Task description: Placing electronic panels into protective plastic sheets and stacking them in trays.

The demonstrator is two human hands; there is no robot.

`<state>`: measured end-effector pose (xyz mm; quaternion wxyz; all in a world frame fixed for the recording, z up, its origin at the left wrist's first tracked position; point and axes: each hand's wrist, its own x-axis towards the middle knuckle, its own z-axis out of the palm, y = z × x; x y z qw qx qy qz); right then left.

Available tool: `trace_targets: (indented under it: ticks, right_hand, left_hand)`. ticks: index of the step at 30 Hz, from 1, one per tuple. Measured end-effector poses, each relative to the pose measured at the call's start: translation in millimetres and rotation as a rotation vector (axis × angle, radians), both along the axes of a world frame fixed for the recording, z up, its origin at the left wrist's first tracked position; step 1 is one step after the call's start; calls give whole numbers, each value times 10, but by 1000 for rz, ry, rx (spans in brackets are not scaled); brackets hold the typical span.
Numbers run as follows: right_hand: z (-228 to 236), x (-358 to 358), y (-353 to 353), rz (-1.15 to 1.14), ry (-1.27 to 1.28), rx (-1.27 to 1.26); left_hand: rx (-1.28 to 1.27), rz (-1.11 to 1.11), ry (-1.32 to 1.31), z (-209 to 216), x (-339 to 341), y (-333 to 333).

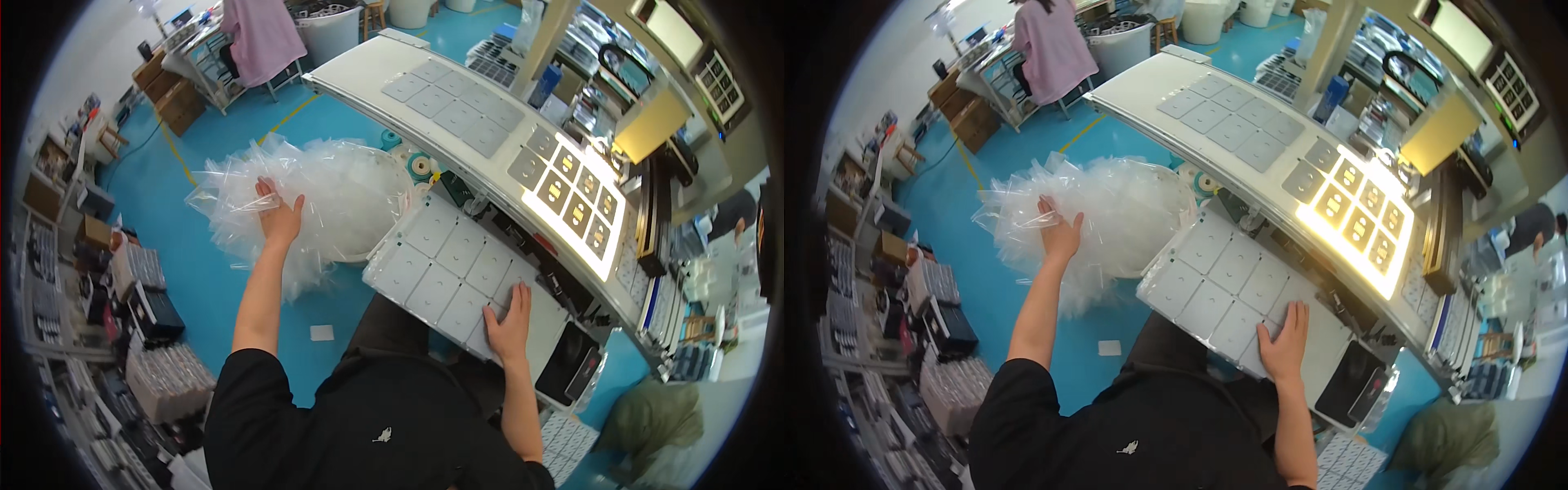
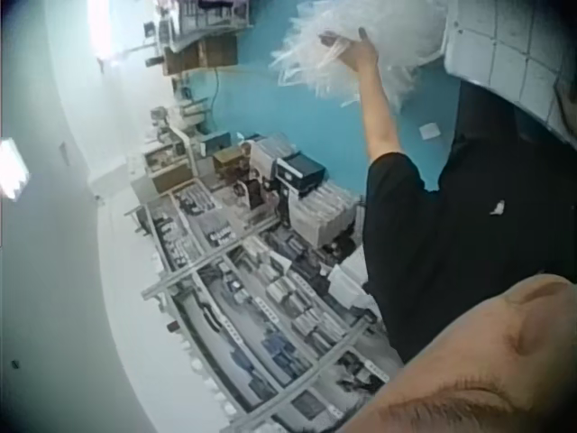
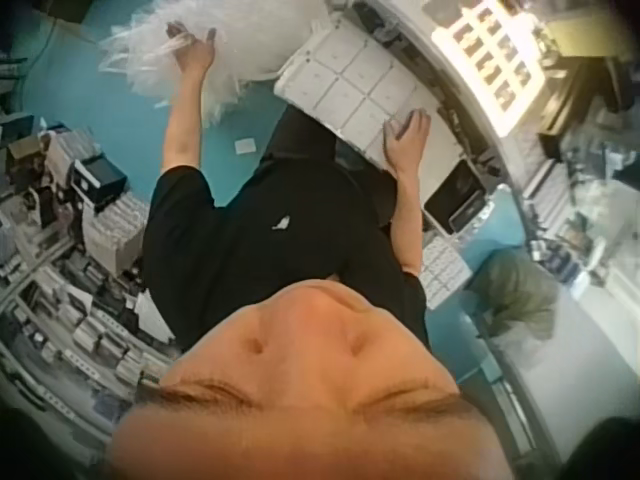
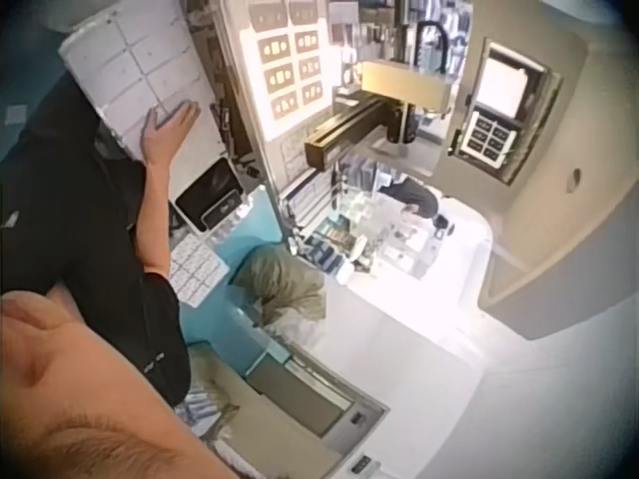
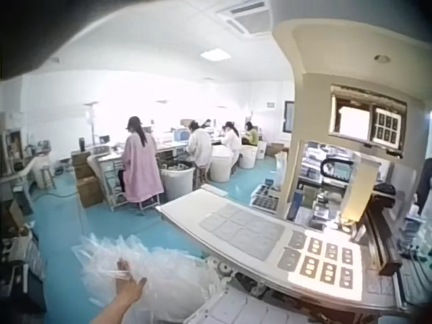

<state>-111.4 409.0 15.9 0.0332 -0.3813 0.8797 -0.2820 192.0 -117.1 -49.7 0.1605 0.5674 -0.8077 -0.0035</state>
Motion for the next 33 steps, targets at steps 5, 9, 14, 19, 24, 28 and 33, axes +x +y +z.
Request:
trace_targets:
  ticks: [5, 9, 14, 19, 24, 28, 33]
  right_hand:
    - [-163, 52, 427, -145, 53, -22]
    - [-82, 122, 544, -271, -338, -113]
    - [-231, 115, 702, -297, -536, -188]
    - [-134, 60, 712, -264, -560, -135]
    - [331, 127, 513, -272, -1055, -386]
    - [229, 77, 506, -222, -1102, -312]
    - [404, 42, 527, -201, -1218, -343]
  left_hand:
    - [19, -15, 184, -323, 45, 699]
    - [-91, -157, 397, -433, 99, 1487]
    - [-80, -254, 610, 44, -184, 2077]
    - [-42, -331, 691, 370, -373, 2223]
    - [130, -537, 835, 544, -474, 2518]
    - [652, -623, 874, 545, -595, 2861]
    - [1553, -552, 678, 407, -558, 2967]
